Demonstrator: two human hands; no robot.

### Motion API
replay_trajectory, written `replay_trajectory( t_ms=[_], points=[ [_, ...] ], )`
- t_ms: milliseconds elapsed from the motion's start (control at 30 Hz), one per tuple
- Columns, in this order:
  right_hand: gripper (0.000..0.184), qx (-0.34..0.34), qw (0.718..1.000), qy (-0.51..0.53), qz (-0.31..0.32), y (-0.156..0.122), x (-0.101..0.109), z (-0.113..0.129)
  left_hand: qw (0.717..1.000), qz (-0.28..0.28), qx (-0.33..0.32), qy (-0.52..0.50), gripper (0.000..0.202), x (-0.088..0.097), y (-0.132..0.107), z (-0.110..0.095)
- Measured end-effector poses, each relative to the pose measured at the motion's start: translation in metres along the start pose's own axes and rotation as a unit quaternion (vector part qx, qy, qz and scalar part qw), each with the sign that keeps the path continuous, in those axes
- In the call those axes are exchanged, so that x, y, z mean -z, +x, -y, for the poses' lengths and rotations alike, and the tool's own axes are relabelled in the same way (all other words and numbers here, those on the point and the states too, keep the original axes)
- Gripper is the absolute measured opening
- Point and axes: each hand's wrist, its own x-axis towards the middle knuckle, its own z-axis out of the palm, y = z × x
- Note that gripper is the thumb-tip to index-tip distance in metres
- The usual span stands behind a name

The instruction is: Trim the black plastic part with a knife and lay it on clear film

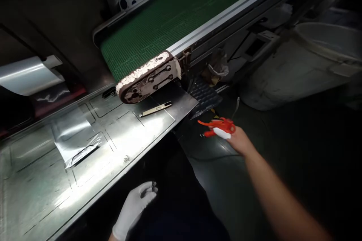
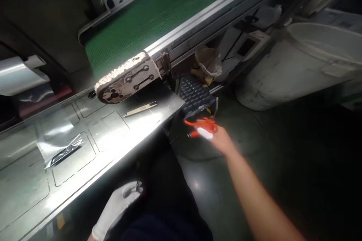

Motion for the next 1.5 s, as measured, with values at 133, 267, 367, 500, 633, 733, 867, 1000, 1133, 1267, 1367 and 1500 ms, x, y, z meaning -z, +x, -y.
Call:
replay_trajectory(
  t_ms=[133, 267, 367, 500, 633, 733, 867, 1000, 1133, 1267, 1367, 1500],
  points=[
    [0.052, 0.045, 0.997, 0.042, 0.054, 0.029, -0.056, 0.003, 0.998, 0.014, -0.011, -0.055, 0.05, -0.011, -0.026, -0.02],
    [0.062, 0.022, 0.996, 0.055, 0.062, 0.036, -0.1, 0.006, 0.991, -0.01, -0.061, -0.122, 0.045, -0.01, -0.051, -0.041],
    [0.063, -0.014, 0.991, 0.068, 0.111, 0.025, -0.128, 0.009, 0.956, -0.035, -0.165, -0.239, 0.041, 0.0, -0.068, -0.047],
    [0.057, -0.058, 0.97, 0.076, 0.224, -0.025, -0.158, 0.041, 0.848, -0.054, -0.303, -0.432, 0.034, 0.016, -0.083, -0.046],
    [0.027, 0.112, 0.939, 0.087, 0.313, -0.098, -0.176, 0.131, 0.801, -0.085, -0.343, -0.483, 0.03, 0.028, -0.092, -0.044],
    [0.017, 0.315, 0.874, 0.096, 0.358, -0.135, -0.195, 0.198, 0.787, -0.126, -0.356, -0.488, 0.032, 0.034, -0.099, -0.043],
    [0.012, 0.409, 0.825, 0.057, 0.385, -0.148, -0.223, 0.233, 0.804, -0.196, -0.36, -0.43, 0.033, 0.043, -0.109, -0.032],
    [0.012, 0.395, 0.806, -0.001, 0.441, -0.148, -0.24, 0.23, 0.834, -0.225, -0.34, -0.372, 0.036, 0.05, -0.118, -0.014],
    [0.011, 0.389, 0.805, -0.016, 0.448, -0.15, -0.248, 0.225, 0.857, -0.25, -0.3, -0.335, 0.036, 0.05, -0.127, -0.012],
    [0.007, 0.294, 0.843, 0.056, 0.447, -0.147, -0.236, 0.214, 0.902, -0.186, -0.313, -0.233, 0.052, 0.065, -0.138, -0.032],
    [0.019, 0.137, 0.87, 0.138, 0.453, -0.142, -0.215, 0.198, 0.911, -0.175, -0.367, -0.071, 0.062, 0.098, -0.139, -0.061],
    [0.023, 0.036, 0.87, 0.179, 0.458, -0.141, -0.192, 0.17, 0.821, -0.336, -0.37, 0.276, 0.037, 0.147, -0.117, -0.109]
  ],
)
